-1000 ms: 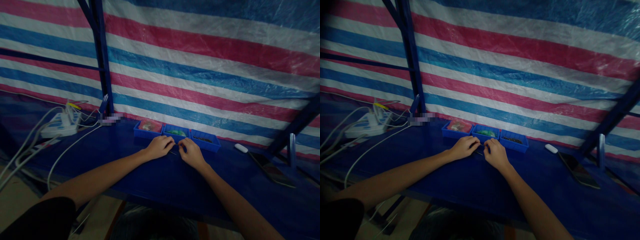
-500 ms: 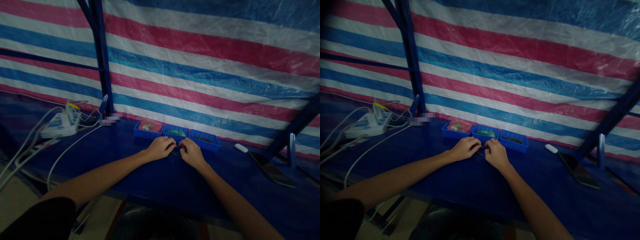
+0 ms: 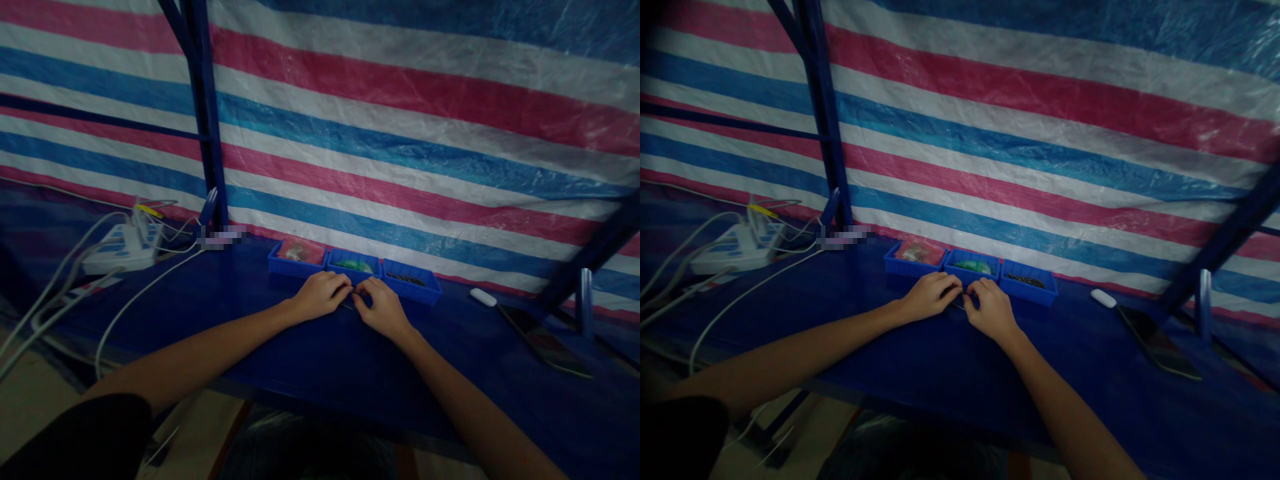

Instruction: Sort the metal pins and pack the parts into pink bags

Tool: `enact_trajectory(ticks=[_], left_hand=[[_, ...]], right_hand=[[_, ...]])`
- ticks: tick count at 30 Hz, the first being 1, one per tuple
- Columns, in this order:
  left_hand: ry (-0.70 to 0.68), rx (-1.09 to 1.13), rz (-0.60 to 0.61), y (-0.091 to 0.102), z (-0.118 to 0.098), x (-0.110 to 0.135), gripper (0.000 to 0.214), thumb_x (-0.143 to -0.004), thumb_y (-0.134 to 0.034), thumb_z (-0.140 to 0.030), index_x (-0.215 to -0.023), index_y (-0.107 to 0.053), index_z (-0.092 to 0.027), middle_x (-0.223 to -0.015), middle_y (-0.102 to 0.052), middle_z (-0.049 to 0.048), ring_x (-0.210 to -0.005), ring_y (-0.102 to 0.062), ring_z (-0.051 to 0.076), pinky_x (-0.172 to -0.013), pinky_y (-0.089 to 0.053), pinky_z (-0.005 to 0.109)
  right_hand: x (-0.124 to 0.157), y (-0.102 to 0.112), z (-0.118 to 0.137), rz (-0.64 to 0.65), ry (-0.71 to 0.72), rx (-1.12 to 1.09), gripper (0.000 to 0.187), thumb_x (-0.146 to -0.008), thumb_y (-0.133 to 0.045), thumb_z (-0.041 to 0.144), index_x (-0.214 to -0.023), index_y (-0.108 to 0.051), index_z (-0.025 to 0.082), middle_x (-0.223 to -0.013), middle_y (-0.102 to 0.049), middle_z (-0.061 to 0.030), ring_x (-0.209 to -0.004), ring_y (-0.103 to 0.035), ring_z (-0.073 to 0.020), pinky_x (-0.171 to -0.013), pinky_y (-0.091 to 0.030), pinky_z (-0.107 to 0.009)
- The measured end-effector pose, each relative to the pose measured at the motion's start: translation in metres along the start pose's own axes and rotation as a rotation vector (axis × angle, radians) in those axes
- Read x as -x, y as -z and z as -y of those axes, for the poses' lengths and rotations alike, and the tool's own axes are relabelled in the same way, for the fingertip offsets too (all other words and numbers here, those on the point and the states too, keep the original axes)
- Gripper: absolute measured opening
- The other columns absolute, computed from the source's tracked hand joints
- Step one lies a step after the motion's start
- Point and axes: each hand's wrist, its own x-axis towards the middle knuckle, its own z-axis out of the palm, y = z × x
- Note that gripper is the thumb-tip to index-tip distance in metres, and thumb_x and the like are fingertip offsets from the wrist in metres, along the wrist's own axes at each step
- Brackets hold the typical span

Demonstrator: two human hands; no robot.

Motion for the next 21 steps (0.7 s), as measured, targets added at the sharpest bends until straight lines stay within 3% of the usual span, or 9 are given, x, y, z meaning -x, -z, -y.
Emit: enact_trajectory(ticks=[6, 11, 21], left_hand=[[0.017, -0.002, -0.026, 0.0, 0.004, -0.001, 0.02, -0.092, -0.042, -0.028, -0.086, -0.059, -0.017, -0.078, -0.064, 0.0033, -0.074, -0.06, 0.016, -0.071, -0.044, 0.028], [0.019, 0.015, -0.021, 0.0, 0.004, -0.001, 0.021, -0.092, -0.043, -0.029, -0.086, -0.059, -0.018, -0.078, -0.064, 0.0028, -0.074, -0.06, 0.016, -0.071, -0.044, 0.028], [0.047, -0.031, 0.067, -0.002, 0.006, -0.001, 0.018, -0.091, -0.046, -0.029, -0.092, -0.06, -0.018, -0.083, -0.065, 0.0035, -0.078, -0.06, 0.017, -0.073, -0.043, 0.03]], right_hand=[[0.0, -0.001, -0.002, 0.049, 0.038, -0.026, 0.012, -0.078, -0.049, 0.013, -0.082, -0.056, 0.02, -0.082, -0.059, -0.0035, -0.079, -0.055, -0.0178, -0.073, -0.043, -0.029], [0.0, -0.002, -0.002, 0.057, 0.055, -0.01, 0.009, -0.082, -0.048, 0.017, -0.082, -0.057, 0.021, -0.081, -0.059, -0.0034, -0.078, -0.055, -0.0178, -0.072, -0.043, -0.03], [-0.007, 0.014, -0.017, -0.104, 0.001, -0.01, 0.012, -0.082, -0.046, 0.019, -0.075, -0.055, 0.021, -0.075, -0.058, -0.0044, -0.076, -0.056, -0.0196, -0.071, -0.043, -0.031]])
